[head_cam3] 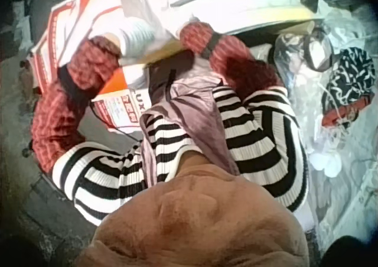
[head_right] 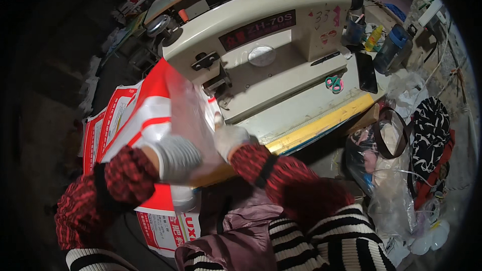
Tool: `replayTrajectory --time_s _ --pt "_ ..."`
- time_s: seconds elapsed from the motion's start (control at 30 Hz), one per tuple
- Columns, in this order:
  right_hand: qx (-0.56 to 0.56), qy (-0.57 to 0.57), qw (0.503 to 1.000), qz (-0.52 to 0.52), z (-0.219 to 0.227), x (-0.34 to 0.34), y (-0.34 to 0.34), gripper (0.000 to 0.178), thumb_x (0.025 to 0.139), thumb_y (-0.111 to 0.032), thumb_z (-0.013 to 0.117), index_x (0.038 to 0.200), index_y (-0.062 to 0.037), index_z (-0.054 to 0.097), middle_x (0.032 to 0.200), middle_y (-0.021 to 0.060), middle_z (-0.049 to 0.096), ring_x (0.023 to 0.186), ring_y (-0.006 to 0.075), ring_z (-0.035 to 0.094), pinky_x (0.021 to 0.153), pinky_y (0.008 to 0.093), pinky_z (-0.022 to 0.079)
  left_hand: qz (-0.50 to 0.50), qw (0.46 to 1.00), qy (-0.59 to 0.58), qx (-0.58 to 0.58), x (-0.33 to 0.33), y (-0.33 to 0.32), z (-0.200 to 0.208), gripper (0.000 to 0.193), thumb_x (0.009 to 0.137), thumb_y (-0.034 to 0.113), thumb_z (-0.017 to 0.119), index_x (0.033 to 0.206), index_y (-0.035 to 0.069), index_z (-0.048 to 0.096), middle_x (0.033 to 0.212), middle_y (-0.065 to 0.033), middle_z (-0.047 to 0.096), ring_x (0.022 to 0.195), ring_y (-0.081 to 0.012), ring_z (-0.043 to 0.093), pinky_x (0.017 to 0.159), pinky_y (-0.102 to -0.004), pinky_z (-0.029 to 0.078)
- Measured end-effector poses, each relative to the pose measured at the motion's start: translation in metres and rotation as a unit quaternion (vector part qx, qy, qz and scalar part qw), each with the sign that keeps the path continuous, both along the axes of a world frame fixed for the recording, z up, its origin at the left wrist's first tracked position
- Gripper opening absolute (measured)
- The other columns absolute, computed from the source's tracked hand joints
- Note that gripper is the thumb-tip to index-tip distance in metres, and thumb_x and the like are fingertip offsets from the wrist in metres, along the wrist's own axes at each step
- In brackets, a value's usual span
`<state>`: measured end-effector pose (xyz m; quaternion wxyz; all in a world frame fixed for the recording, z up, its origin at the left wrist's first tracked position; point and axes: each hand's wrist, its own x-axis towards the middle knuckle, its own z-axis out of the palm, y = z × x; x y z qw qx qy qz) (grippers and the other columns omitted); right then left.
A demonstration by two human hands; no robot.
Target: The person inserts a plastic liner into a bag, folds the top edges together, and feeds them through a sewing machine before repeating the process with another bag.
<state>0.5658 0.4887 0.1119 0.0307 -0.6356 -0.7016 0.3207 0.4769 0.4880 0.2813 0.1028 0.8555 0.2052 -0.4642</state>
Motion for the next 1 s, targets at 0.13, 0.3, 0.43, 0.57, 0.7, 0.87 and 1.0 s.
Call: replayTrajectory --time_s 0.13,0.3,0.43,0.57,0.7,0.87,1.0 --pt "-0.005 -0.044 0.999 0.024 0.007 -0.003 0.034 0.062 0.087 -0.012 0.040 0.143 0.0038 0.016 0.100 0.0218 0.065 0.088 0.0346 0.065 0.073 0.0448 0.052 0.052 0.980 0.140 0.129 0.000 0.024 0.013 0.026 0.076 0.024 0.064 0.096 0.009 0.072 0.094 -0.0171 0.068 0.093 -0.0311 0.065 0.079 -0.0424 0.050" --pt "0.020 -0.016 0.998 0.050 0.007 -0.002 0.029 0.056 0.086 -0.010 0.041 0.139 0.0026 0.029 0.099 0.0207 0.066 0.087 0.0349 0.065 0.072 0.0453 0.052 -0.045 0.970 -0.066 0.230 -0.026 -0.011 -0.033 0.028 0.083 0.028 0.055 0.091 0.007 0.071 0.089 -0.0181 0.067 0.079 -0.0331 0.064 0.073 -0.0420 0.049" --pt "0.016 0.173 0.984 -0.033 -0.027 0.003 0.000 0.043 0.088 -0.013 0.040 0.127 0.0052 0.039 0.092 0.0291 0.063 0.084 0.0402 0.063 0.072 0.0472 0.050 -0.014 0.985 -0.172 0.010 0.039 -0.083 -0.054 0.023 0.081 0.023 0.056 0.090 0.006 0.066 0.085 -0.0111 0.066 0.073 -0.0286 0.062 0.065 -0.0386 0.050" --pt "0.050 0.055 0.996 0.048 -0.008 0.001 -0.042 0.039 0.091 -0.017 0.035 0.120 0.0061 0.044 0.087 0.0281 0.063 0.081 0.0405 0.064 0.069 0.0460 0.051 0.008 0.975 -0.185 -0.121 0.019 -0.105 -0.088 0.019 0.078 0.020 0.057 0.084 0.006 0.069 0.077 -0.0115 0.067 0.067 -0.0293 0.064 0.059 -0.0396 0.052" --pt "-0.011 0.041 0.998 0.042 -0.017 -0.003 -0.006 0.037 0.088 -0.017 0.040 0.117 0.0044 0.049 0.085 0.0244 0.065 0.084 0.0372 0.065 0.071 0.0436 0.051 -0.007 0.972 -0.225 0.061 0.011 -0.048 0.055 0.020 0.074 0.023 0.062 0.084 0.007 0.068 0.078 -0.0122 0.066 0.074 -0.0253 0.064 0.070 -0.0343 0.049" --pt "0.032 -0.047 0.995 0.081 0.011 -0.005 0.032 0.040 0.089 -0.016 0.037 0.122 0.0044 0.044 0.091 0.0222 0.066 0.085 0.0344 0.065 0.071 0.0452 0.051 0.022 0.961 -0.271 0.050 -0.034 -0.043 0.045 0.021 0.072 0.023 0.060 0.083 0.007 0.067 0.071 -0.0087 0.063 0.062 -0.0288 0.060 0.063 -0.0378 0.046" --pt "0.076 0.093 0.993 0.016 -0.021 0.008 0.010 0.046 0.087 -0.009 0.037 0.131 0.0049 0.038 0.091 0.0231 0.065 0.085 0.0352 0.065 0.073 0.0469 0.052 0.095 0.926 -0.360 -0.061 -0.013 -0.081 -0.079 0.022 0.076 0.018 0.056 0.087 0.002 0.066 0.077 -0.0146 0.064 0.068 -0.0314 0.063 0.060 -0.0390 0.051"
